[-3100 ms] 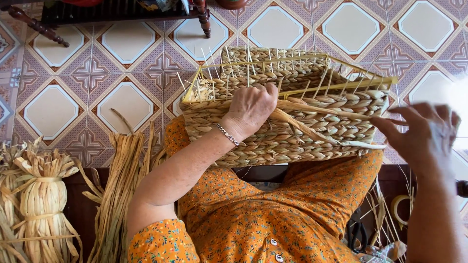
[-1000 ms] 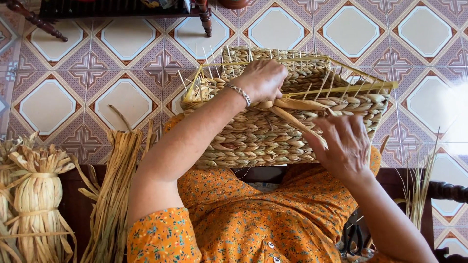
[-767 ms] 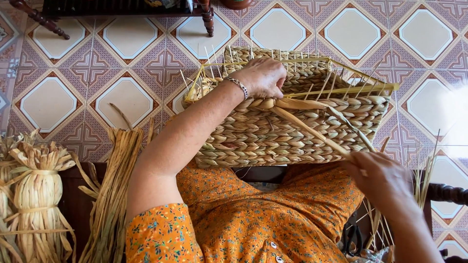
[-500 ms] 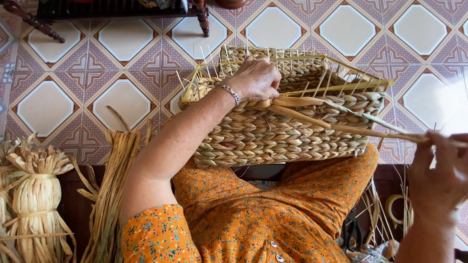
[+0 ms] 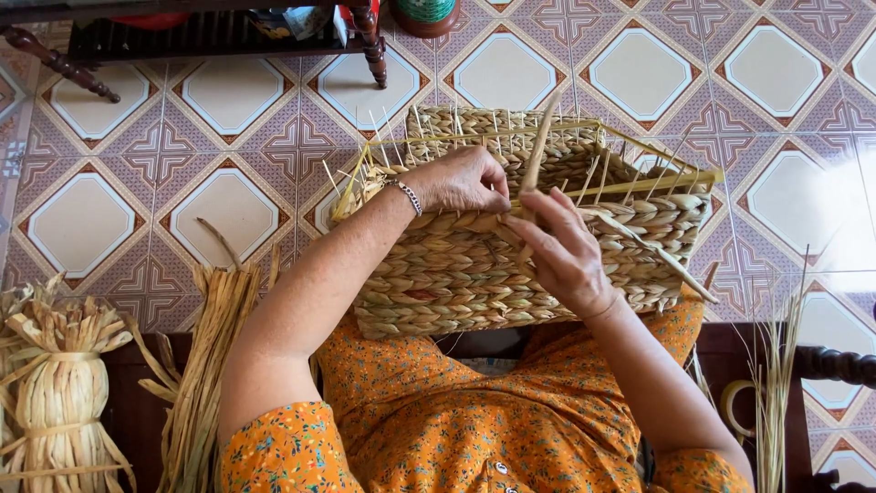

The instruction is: The person weaves a basket by hand, threading dried plant stalks through a rectangular frame and around existing rows. They pick up stalks from a pile, insert them into the weave, and pull them tight to secure the structure.

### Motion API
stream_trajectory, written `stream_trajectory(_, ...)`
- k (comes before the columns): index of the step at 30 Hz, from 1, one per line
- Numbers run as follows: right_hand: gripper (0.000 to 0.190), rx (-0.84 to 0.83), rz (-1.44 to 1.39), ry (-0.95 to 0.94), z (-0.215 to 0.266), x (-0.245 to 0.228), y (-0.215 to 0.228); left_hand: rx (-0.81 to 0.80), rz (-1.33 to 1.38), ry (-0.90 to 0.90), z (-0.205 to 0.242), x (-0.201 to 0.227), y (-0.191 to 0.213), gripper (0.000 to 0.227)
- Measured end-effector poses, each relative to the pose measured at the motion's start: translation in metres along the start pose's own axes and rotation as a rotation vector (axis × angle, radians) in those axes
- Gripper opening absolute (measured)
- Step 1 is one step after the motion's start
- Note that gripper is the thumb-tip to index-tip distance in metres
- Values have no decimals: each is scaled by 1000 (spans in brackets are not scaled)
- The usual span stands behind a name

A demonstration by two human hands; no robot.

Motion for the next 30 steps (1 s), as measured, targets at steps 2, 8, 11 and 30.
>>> stream_trajectory(2, 33, -90, 70, -2, -10, -12, -8, -18, 2, 33, -2, -9, -4, 24)
stream_trajectory(8, 31, -28, 80, -52, 0, -12, -7, -53, 138, -93, -6, -4, -11, 26)
stream_trajectory(11, 31, 7, -2, -147, 2, -7, -4, -70, 211, -87, -3, -2, -9, 25)
stream_trajectory(30, 42, -189, 148, -141, -14, -10, -15, -365, 146, 125, -36, -55, -29, 31)
Point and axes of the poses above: each hand's wrist, its own z-axis away from the middle knuckle, its own y-axis out of the back of the hand, x = y × z, the point moved 10 cm from there along -z, towards the middle knuckle, and after that the axes turned 12 degrees about x, right-handed, at the moved point
